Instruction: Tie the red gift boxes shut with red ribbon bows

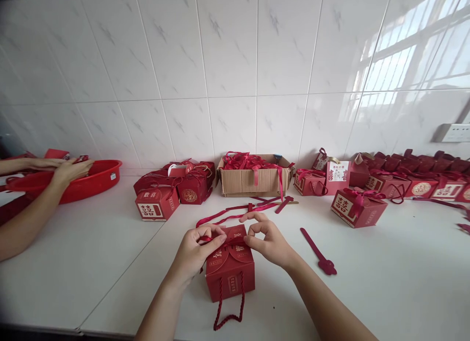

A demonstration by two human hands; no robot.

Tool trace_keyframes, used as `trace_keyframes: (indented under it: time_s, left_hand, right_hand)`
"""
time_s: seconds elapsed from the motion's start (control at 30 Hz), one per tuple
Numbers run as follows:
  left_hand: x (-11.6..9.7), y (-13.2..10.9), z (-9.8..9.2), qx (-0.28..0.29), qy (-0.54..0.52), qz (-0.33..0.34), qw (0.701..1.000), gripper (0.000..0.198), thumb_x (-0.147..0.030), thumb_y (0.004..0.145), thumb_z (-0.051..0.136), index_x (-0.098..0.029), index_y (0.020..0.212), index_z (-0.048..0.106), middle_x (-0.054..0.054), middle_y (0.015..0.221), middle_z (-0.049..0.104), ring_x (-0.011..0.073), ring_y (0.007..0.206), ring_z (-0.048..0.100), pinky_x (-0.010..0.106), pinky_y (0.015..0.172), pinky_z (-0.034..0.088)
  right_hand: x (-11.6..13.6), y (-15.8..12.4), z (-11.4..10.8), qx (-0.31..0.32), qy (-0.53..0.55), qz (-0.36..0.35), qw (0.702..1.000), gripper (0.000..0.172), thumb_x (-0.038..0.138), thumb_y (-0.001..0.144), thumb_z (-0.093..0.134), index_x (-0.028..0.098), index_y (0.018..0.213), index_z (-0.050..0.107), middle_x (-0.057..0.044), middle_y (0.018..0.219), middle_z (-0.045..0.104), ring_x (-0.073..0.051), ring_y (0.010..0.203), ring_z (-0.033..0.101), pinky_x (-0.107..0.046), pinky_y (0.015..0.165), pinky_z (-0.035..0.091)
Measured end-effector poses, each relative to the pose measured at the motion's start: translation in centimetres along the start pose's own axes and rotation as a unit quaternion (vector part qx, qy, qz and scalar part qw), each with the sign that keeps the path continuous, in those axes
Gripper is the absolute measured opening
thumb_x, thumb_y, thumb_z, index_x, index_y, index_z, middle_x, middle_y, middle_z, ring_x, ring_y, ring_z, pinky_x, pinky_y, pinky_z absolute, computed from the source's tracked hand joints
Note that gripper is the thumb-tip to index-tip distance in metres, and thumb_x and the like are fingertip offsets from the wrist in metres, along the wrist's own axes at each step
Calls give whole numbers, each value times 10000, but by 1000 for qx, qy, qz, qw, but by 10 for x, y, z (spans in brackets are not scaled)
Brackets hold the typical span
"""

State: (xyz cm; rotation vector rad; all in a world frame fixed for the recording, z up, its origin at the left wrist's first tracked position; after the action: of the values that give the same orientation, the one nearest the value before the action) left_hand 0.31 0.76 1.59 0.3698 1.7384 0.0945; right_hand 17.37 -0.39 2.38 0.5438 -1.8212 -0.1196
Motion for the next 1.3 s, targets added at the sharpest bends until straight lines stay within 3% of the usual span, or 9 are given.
trace_keyframes:
  time_s: [0.13, 0.27, 0.43, 0.53, 0.67, 0.87, 0.97, 1.13, 1.3]
  left_hand:
    - [-2, 0, 0, 2, 10, 2, 1000, 340, -316, 756, 643, -199, 535, 413, 68, 906, 680, 234, 944, 603, 331, 809, 442]
    - [-5, -2, 3, 3, -3, -9, 1000, 359, -348, 748, 657, -201, 537, 407, 63, 909, 677, 229, 942, 610, 326, 812, 448]
    - [-10, -6, 8, 6, -30, -1, 1000, 427, -361, 695, 713, -214, 545, 341, 50, 889, 684, 229, 934, 619, 335, 804, 463]
    - [-13, -7, 10, 5, -3, 17, 1000, 477, -335, 688, 717, -227, 535, 279, 49, 842, 711, 256, 1028, 602, 362, 852, 446]
    - [-16, -7, 4, -23, 39, 42, 998, 511, -323, 705, 696, -238, 512, 231, 56, 790, 729, 282, 1149, 549, 411, 943, 394]
    - [-13, -2, -3, -38, 46, 47, 997, 525, -327, 696, 701, -242, 487, 227, 69, 778, 730, 291, 1085, 590, 422, 923, 406]
    - [-9, 0, -2, -43, 38, 35, 998, 488, -332, 679, 719, -237, 451, 298, 71, 777, 727, 290, 1061, 602, 411, 910, 421]
    - [-3, 1, 1, -28, 2, -6, 1000, 227, -378, 672, 732, -196, 619, 608, 89, 916, 708, 284, 1027, 608, 390, 869, 456]
    - [2, 1, -7, -27, -118, -21, 992, 308, -446, 736, 675, -180, 635, 557, 85, 1144, 650, 266, 1139, 544, 363, 959, 403]
  right_hand:
    - [0, -1, -1, 5, 9, 4, 1000, 345, 365, 806, 611, 168, 536, 522, -84, 1165, 498, -272, 1042, 497, -407, 879, 373]
    - [-9, -3, 2, 18, 114, 45, 992, 366, 419, 822, 597, 162, 570, 527, -78, 1119, 484, -192, 847, 519, -331, 714, 426]
    - [-13, -3, 9, 18, 257, 83, 963, 310, 420, 818, 611, 160, 650, 581, -46, 1135, 481, -141, 782, 520, -307, 722, 441]
    - [-13, -3, 10, 6, 295, 88, 951, 301, 411, 802, 634, 155, 651, 587, -39, 1133, 485, -132, 790, 516, -287, 738, 442]
    - [-13, -2, 7, -9, 263, 83, 961, 341, 417, 805, 629, 155, 602, 551, -42, 1187, 458, -140, 820, 499, -282, 749, 441]
    - [-8, 0, 1, 0, 144, 38, 989, 349, 403, 818, 617, 168, 575, 534, -54, 1155, 422, -194, 959, 472, -304, 781, 402]
    - [-10, 1, -2, -8, 105, 34, 994, 373, 424, 820, 600, 171, 560, 515, -60, 1127, 429, -213, 983, 458, -320, 795, 387]
    - [-16, 1, 0, -15, 101, 30, 994, 404, 446, 811, 599, 167, 544, 480, -59, 1105, 466, -206, 927, 471, -331, 785, 378]
    - [-22, 3, 1, -31, 161, 38, 986, 420, 467, 860, 523, 167, 566, 514, -69, 1125, 520, -193, 892, 499, -331, 766, 405]
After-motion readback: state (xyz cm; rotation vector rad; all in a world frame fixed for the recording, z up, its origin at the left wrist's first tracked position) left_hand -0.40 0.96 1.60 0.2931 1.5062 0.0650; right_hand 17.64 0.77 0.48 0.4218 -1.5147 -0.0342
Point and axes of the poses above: each hand's wrist, its own y-axis towards the middle knuckle, its own z-axis out of the palm, x = y × z, the point moved 7 cm from there along y, towards the middle knuckle
